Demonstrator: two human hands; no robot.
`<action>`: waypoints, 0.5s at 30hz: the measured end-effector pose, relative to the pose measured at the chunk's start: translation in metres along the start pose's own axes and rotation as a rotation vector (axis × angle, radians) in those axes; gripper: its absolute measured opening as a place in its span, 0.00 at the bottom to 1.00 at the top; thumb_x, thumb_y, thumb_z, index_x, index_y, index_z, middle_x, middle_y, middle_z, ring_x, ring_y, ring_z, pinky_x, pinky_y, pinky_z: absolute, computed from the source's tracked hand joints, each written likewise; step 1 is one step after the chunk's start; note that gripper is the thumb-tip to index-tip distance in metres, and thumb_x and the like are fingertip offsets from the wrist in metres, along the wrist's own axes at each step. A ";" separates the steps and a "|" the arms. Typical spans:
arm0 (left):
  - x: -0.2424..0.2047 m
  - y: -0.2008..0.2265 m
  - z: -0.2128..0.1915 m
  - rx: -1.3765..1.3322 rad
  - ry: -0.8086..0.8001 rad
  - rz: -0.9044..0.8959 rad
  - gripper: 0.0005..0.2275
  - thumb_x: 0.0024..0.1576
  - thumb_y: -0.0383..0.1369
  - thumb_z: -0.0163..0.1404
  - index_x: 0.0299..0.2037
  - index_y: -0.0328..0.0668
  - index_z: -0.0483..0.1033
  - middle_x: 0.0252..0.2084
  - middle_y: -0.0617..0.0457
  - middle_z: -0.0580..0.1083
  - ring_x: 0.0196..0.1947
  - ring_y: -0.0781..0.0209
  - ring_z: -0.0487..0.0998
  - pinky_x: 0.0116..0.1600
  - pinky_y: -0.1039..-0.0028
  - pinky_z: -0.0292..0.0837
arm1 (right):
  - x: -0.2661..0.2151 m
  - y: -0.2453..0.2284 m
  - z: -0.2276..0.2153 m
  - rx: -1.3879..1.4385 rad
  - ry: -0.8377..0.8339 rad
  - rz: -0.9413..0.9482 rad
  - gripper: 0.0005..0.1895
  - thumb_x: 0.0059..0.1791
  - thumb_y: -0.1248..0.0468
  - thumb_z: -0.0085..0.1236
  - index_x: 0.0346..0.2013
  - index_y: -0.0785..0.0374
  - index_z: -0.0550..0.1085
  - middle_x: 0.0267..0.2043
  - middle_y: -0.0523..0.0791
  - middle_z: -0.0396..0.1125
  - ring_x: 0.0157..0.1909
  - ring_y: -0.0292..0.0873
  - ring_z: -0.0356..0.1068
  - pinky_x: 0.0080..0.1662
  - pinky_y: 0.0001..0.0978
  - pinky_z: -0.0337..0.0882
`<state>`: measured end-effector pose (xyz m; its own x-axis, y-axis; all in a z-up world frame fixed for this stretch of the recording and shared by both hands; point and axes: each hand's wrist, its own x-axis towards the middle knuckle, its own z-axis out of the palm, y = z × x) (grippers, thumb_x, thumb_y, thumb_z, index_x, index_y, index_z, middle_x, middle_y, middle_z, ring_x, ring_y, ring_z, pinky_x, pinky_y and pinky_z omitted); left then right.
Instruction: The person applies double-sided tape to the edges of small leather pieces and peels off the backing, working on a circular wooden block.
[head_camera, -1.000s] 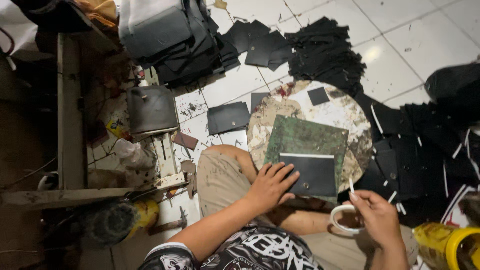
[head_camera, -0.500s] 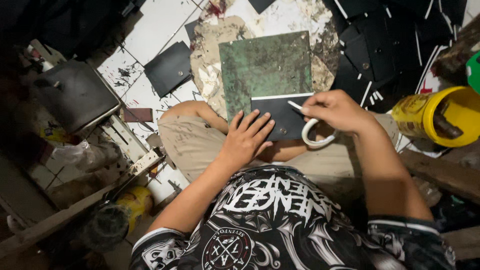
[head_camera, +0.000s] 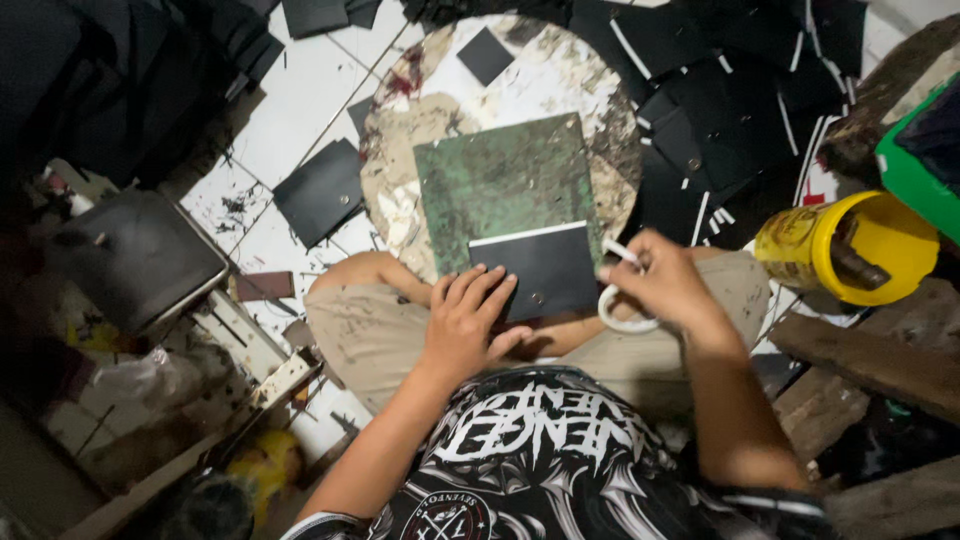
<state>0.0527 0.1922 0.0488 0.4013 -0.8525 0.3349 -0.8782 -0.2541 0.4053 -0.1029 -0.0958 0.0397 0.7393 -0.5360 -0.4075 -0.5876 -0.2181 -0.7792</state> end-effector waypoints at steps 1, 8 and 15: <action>0.005 0.002 0.001 -0.009 -0.012 -0.026 0.29 0.58 0.57 0.51 0.63 0.49 0.73 0.59 0.50 0.74 0.61 0.49 0.72 0.64 0.51 0.60 | -0.009 0.005 0.003 0.114 -0.008 0.042 0.17 0.42 0.62 0.73 0.37 0.68 0.74 0.25 0.46 0.67 0.24 0.42 0.66 0.24 0.30 0.64; 0.040 0.012 -0.004 0.153 0.000 -0.088 0.31 0.59 0.58 0.45 0.62 0.39 0.71 0.59 0.44 0.74 0.55 0.44 0.72 0.54 0.52 0.61 | -0.006 0.037 0.032 0.334 -0.001 0.102 0.12 0.47 0.67 0.66 0.32 0.60 0.67 0.16 0.45 0.60 0.14 0.38 0.59 0.19 0.33 0.60; 0.068 0.026 0.012 0.268 -0.034 -0.176 0.25 0.56 0.51 0.54 0.61 0.50 0.71 0.44 0.46 0.70 0.43 0.44 0.69 0.47 0.55 0.60 | 0.012 0.063 0.048 0.471 -0.041 0.047 0.11 0.48 0.72 0.64 0.34 0.63 0.68 0.21 0.46 0.58 0.19 0.37 0.58 0.17 0.31 0.61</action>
<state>0.0541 0.1221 0.0723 0.5484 -0.7982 0.2492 -0.8350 -0.5066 0.2148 -0.1155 -0.0772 -0.0367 0.7338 -0.5015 -0.4583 -0.4144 0.2041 -0.8869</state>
